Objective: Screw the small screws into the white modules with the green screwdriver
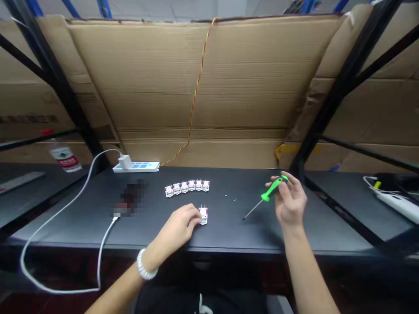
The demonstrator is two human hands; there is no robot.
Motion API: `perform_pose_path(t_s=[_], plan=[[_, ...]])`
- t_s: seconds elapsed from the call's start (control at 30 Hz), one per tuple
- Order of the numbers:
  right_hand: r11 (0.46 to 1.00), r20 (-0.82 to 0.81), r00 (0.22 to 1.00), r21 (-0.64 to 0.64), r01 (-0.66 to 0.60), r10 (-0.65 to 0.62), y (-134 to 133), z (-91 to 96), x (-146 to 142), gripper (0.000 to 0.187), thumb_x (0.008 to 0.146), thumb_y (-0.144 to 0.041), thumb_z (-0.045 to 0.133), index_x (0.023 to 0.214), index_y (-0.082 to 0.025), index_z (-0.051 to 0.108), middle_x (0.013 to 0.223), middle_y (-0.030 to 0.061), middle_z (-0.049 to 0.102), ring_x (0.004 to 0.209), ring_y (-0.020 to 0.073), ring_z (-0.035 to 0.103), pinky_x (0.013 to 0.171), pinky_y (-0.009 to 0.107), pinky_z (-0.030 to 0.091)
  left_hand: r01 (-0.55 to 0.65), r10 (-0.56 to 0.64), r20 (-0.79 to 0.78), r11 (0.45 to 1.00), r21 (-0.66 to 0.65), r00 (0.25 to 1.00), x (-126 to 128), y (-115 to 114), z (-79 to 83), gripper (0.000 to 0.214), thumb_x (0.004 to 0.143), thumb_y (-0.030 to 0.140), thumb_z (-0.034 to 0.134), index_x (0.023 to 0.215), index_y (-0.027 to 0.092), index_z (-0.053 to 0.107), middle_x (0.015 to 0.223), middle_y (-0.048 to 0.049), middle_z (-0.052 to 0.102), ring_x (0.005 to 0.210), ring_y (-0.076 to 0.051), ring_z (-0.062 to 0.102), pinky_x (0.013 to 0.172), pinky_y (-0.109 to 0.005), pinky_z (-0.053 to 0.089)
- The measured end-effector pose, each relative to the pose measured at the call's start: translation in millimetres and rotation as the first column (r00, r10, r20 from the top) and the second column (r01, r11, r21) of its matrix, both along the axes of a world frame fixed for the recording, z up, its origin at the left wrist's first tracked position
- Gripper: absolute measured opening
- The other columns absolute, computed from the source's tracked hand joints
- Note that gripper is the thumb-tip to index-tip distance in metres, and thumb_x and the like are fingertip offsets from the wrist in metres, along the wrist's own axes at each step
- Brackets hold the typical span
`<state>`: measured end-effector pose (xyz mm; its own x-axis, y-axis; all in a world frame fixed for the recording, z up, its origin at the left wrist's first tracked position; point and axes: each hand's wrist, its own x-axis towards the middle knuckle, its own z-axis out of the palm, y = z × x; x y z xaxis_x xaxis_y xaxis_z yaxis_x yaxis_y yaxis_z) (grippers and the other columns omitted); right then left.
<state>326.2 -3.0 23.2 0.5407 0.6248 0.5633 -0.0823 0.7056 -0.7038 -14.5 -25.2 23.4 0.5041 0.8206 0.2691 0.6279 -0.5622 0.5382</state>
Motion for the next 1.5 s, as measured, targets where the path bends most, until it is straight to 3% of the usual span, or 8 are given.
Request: perform_pose_path(t_s=[0.57, 0.83, 1.5], plan=[[1.0, -0.002, 1.0, 0.006, -0.013, 0.013, -1, -0.1, 0, 0.039, 0.082, -0.038, 0.088, 0.116, -0.023, 0.076, 0.095, 0.0033, 0.079, 0.07, 0.0165, 0.078, 0.065, 0.029, 0.067, -0.01, 0.015, -0.032, 0.988, 0.153, 0.999, 5, -2, -13.8, 0.018, 0.098, 0.014, 0.061, 0.089, 0.021, 0.074, 0.107, -0.0074, 0.07, 0.102, -0.025, 0.067, 0.094, -0.039, 0.058], [1.0, 0.01, 1.0, 0.002, -0.01, 0.01, -1, -0.2, -1, 0.038, 0.084, -0.039, 0.087, 0.117, -0.023, 0.075, 0.096, 0.0036, 0.079, 0.071, 0.0167, 0.078, 0.065, 0.03, 0.067, -0.016, 0.02, -0.044, 0.994, 0.105, 0.999, 4, 1, -15.7, 0.018, 0.097, 0.015, 0.062, 0.091, 0.022, 0.077, 0.137, -0.0072, 0.075, 0.129, -0.029, 0.07, 0.113, -0.044, 0.055], [1.0, 0.025, 1.0, 0.016, 0.003, -0.004, 0, -1.0, -2, 0.038, 0.083, -0.039, 0.087, 0.115, -0.023, 0.075, 0.096, 0.0034, 0.078, 0.072, 0.0171, 0.078, 0.067, 0.032, 0.068, -0.053, 0.056, -0.034, 0.994, 0.095, 0.998, 9, -2, -11.2, 0.017, 0.096, 0.012, 0.06, 0.09, 0.023, 0.071, 0.13, -0.0067, 0.076, 0.12, -0.028, 0.072, 0.106, -0.043, 0.058]])
